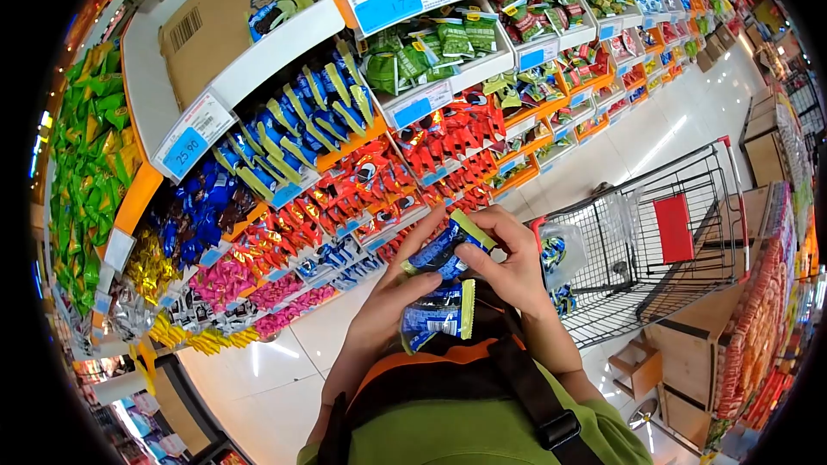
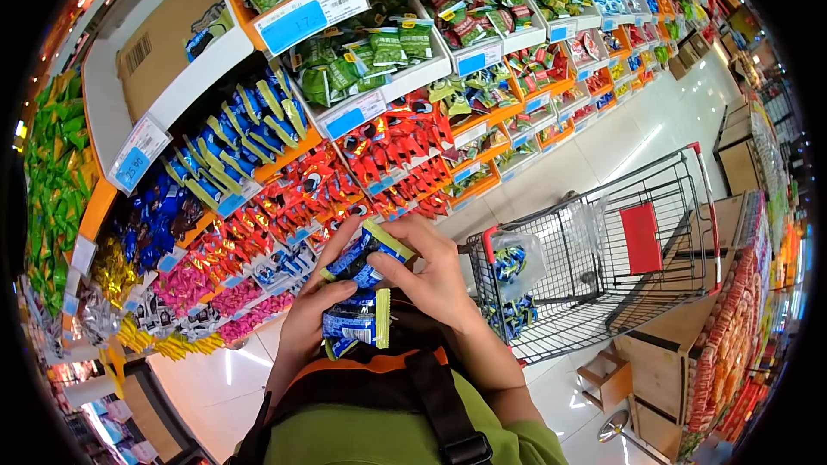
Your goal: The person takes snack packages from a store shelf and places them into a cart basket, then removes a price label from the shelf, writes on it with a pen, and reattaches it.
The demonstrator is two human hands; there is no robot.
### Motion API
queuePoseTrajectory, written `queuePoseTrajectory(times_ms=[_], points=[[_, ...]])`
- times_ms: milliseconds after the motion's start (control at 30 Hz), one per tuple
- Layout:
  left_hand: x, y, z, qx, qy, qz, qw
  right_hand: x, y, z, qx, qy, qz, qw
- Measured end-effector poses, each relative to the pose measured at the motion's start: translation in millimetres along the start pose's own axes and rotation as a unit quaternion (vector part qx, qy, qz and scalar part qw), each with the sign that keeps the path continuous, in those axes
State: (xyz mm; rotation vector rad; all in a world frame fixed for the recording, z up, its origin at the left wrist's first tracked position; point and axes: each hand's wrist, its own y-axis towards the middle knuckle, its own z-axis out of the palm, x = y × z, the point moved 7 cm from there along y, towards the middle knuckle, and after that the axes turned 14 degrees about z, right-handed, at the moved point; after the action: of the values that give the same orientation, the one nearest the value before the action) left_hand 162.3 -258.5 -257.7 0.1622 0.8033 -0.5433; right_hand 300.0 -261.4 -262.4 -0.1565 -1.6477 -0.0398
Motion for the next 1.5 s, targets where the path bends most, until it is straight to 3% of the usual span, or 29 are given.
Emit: queuePoseTrajectory(times_ms=[167, 267, 300, 333, 367, 433, 533, 600, 667, 767, 833, 900, 1067, 1200, 1267, 1333, 1367, 1400, 1467, 1500], points=[[-0.1, -0.2, 0.2, -0.001, 0.002, -0.014, 1.000, 11.4, -0.9, -1.0, -0.001, -0.041, -0.018, 0.999], [11.5, 3.8, -4.5, -0.004, 0.002, -0.013, 1.000, 9.8, -2.2, -7.7, -0.023, -0.006, 0.014, 1.000], [14.4, 7.9, -2.0, -0.010, 0.016, -0.014, 1.000, -3.7, -3.5, -15.6, -0.045, 0.016, -0.017, 0.999], [19.4, 9.9, -3.2, -0.040, 0.051, -0.031, 0.997, -12.9, -8.8, -23.0, -0.030, 0.130, 0.111, 0.985], [30.6, 4.1, -16.3, -0.110, 0.038, -0.037, 0.993, -24.8, -12.4, -40.4, -0.090, 0.172, 0.115, 0.974], [44.5, 0.0, -27.6, -0.131, -0.022, -0.071, 0.989, -68.2, -20.6, -89.2, -0.229, 0.218, 0.106, 0.943], [46.0, -3.4, -40.2, -0.114, -0.005, -0.055, 0.992, -189.4, -73.2, -177.6, -0.445, 0.090, 0.162, 0.876], [44.1, -4.9, -48.6, -0.115, 0.040, -0.034, 0.992, -268.6, -136.7, -226.9, -0.566, -0.191, 0.231, 0.768], [42.2, 1.4, -52.7, -0.127, 0.140, 0.005, 0.982, -313.8, -197.8, -243.7, -0.617, -0.284, 0.269, 0.683], [44.2, 4.8, -41.7, -0.161, 0.156, 0.021, 0.974, -373.5, -266.4, -243.7, -0.590, -0.233, 0.419, 0.650], [53.5, 7.5, -41.4, -0.145, 0.105, -0.036, 0.983, -397.7, -290.5, -238.8, -0.591, -0.195, 0.480, 0.618], [62.8, 13.1, -38.7, -0.119, 0.033, -0.117, 0.985, -411.2, -298.8, -234.0, -0.590, -0.191, 0.487, 0.615], [69.3, 13.6, -22.7, -0.147, 0.079, -0.133, 0.977, -432.7, -304.6, -229.3, -0.581, -0.167, 0.471, 0.642], [68.7, 9.8, -31.9, -0.160, 0.107, -0.154, 0.969, -389.0, -294.9, -217.5, -0.599, -0.169, 0.526, 0.579], [70.8, 12.8, -26.0, -0.138, 0.072, -0.112, 0.981, -394.9, -274.2, -223.6, -0.600, -0.217, 0.447, 0.626], [68.0, 14.2, -8.0, -0.059, 0.118, -0.048, 0.990, -346.6, -223.3, -213.2, -0.576, -0.276, 0.328, 0.696], [61.5, 17.0, -2.0, -0.039, 0.132, -0.076, 0.988, -310.0, -198.7, -203.5, -0.581, -0.294, 0.265, 0.711], [53.3, 16.8, 11.2, -0.018, 0.177, -0.037, 0.983, -300.6, -174.9, -197.6, -0.568, -0.243, 0.216, 0.756], [50.5, 17.7, 8.7, -0.058, 0.111, -0.082, 0.989, -223.4, -116.7, -164.8, -0.468, 0.002, 0.172, 0.867], [49.7, 18.7, 3.0, -0.043, 0.105, -0.077, 0.990, -181.9, -91.9, -144.1, -0.386, 0.055, 0.171, 0.905]])
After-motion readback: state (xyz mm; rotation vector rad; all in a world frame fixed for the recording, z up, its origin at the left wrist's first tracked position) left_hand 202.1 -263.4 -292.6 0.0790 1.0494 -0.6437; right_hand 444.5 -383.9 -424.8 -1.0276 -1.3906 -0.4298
